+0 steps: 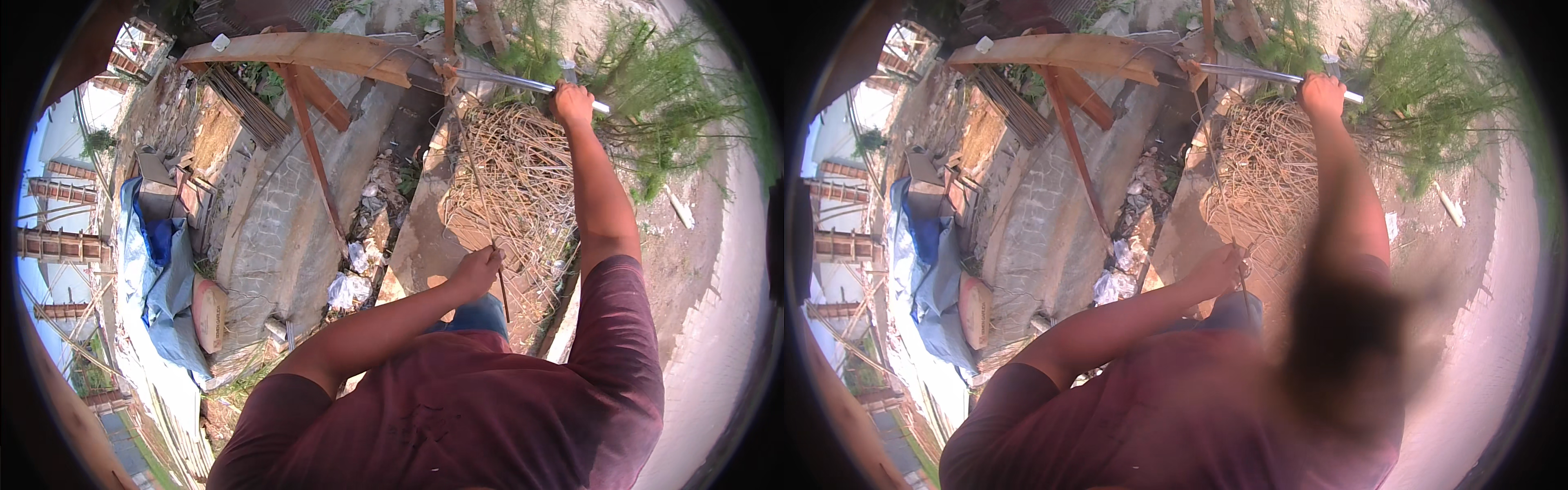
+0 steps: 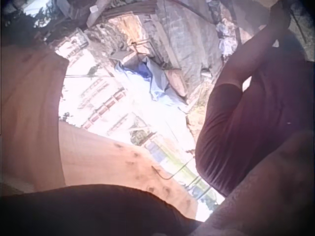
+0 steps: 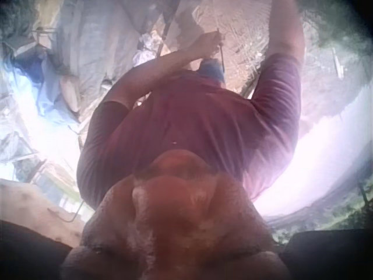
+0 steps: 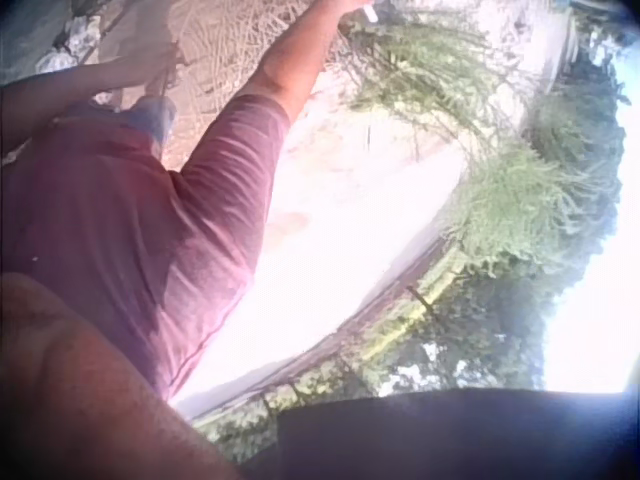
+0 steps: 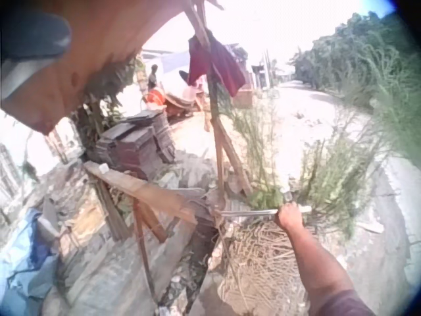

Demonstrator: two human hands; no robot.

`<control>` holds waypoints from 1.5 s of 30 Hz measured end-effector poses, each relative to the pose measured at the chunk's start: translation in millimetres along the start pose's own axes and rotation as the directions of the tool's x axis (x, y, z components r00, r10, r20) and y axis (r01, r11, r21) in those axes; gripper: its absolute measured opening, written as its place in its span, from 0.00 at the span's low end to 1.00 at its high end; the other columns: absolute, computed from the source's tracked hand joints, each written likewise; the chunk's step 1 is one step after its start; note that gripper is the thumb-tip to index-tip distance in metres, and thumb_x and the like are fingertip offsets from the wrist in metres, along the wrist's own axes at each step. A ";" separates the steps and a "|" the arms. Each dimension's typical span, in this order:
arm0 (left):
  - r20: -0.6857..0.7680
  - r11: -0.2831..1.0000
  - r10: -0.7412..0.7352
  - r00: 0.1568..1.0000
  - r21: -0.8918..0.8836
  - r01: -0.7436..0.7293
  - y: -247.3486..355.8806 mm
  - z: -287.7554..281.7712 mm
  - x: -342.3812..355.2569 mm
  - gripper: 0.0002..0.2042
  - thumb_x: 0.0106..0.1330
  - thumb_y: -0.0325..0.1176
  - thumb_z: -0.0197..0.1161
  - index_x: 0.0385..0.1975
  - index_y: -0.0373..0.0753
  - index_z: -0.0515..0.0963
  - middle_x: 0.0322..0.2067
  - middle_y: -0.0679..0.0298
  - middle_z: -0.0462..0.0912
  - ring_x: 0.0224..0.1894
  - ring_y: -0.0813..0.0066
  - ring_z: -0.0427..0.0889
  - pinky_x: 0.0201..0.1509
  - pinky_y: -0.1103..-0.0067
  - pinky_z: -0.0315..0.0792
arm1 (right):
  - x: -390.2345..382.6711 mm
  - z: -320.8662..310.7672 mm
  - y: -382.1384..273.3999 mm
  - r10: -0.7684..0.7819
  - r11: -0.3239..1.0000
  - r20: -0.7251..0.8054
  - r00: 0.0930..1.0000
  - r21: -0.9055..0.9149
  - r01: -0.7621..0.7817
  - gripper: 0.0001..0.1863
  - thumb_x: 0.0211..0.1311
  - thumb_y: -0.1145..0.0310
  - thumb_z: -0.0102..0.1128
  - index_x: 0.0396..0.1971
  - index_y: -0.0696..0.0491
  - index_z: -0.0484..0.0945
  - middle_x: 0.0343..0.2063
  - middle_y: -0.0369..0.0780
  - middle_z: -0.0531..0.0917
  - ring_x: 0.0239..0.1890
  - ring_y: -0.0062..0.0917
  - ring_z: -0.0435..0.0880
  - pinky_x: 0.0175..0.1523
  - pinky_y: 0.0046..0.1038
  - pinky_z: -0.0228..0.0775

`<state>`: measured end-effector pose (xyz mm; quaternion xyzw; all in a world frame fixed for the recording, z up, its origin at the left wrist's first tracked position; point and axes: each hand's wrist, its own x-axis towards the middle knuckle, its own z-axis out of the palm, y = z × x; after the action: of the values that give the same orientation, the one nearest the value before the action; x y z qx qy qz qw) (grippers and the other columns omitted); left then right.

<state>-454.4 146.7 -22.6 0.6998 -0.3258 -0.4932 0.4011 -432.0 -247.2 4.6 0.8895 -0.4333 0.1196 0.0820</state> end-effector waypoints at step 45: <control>-0.580 0.728 0.285 0.763 0.649 0.222 -88.8 -399.8 -40.3 0.16 0.64 0.46 0.56 0.24 0.39 0.74 0.22 0.51 0.77 0.29 0.48 0.78 0.32 0.60 0.69 | -197.0 -84.3 -149.0 -0.152 -0.030 0.808 0.570 0.573 -0.819 0.20 0.69 0.52 0.44 0.26 0.53 0.68 0.08 0.35 0.65 0.05 0.21 0.60 0.10 0.23 0.54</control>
<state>-80.8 318.4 -7.0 0.9157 -0.3380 -0.0582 0.2096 -443.6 13.0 23.2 0.5018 -0.4586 0.0524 -0.7316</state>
